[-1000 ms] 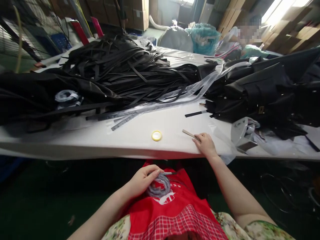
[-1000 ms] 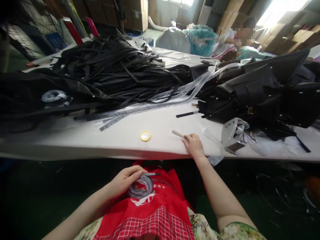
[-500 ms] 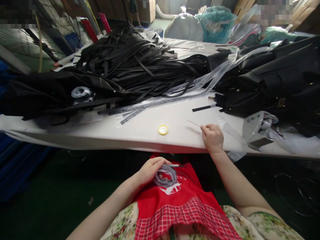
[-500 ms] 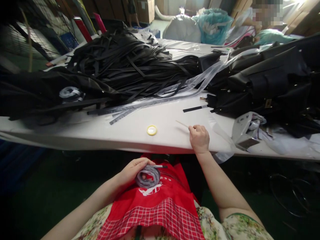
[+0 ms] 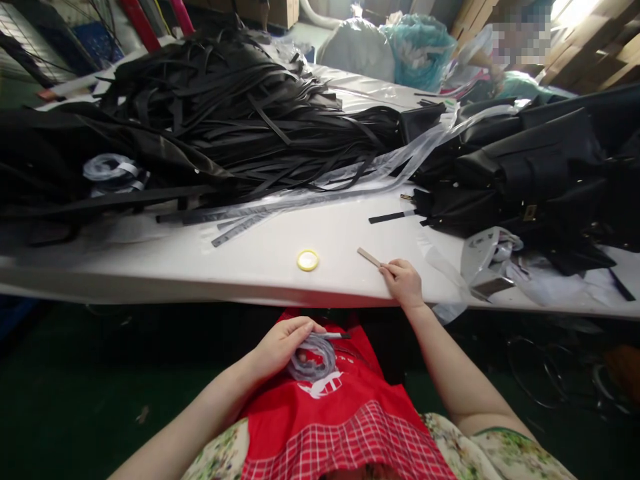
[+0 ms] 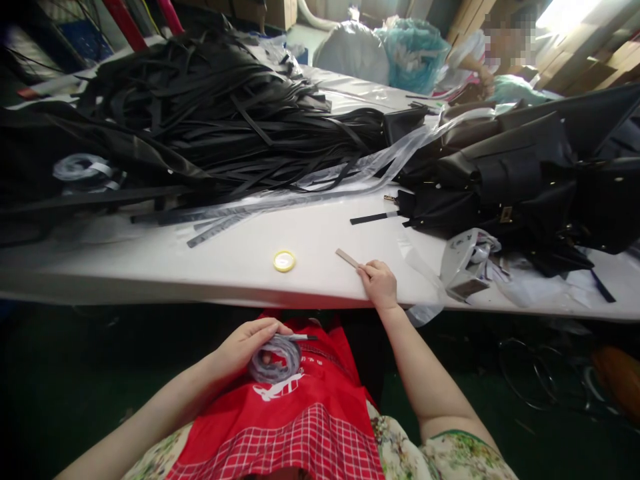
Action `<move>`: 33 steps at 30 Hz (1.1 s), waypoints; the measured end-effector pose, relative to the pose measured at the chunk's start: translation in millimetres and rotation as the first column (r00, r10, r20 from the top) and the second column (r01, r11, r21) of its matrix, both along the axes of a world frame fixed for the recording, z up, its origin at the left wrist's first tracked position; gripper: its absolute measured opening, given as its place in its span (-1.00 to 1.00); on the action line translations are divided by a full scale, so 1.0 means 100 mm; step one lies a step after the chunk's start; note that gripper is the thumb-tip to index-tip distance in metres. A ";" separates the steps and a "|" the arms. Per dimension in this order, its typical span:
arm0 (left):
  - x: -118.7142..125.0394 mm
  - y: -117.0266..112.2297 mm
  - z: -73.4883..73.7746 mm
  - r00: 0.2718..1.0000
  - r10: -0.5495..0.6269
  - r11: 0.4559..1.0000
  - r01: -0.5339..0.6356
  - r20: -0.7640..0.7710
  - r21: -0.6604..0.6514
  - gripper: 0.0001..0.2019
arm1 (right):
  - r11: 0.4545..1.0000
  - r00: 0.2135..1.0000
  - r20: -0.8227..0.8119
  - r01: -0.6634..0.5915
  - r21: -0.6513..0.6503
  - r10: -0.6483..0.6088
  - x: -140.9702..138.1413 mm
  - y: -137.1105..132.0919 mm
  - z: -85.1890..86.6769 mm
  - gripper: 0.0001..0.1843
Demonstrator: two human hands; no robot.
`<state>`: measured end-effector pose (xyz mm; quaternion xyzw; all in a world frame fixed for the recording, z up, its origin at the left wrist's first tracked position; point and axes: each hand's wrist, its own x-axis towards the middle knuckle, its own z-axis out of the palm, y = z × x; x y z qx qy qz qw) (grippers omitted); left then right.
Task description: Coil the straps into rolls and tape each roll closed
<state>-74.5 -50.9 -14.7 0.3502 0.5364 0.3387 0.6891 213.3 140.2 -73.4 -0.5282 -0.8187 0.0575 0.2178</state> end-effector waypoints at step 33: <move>0.00 0.05 0.13 0.994 -0.037 0.999 0.040 -0.102 0.034 -0.50 | 0.996 0.999 0.032 0.007 -0.094 -0.004 -0.05 0.11 0.10 -0.79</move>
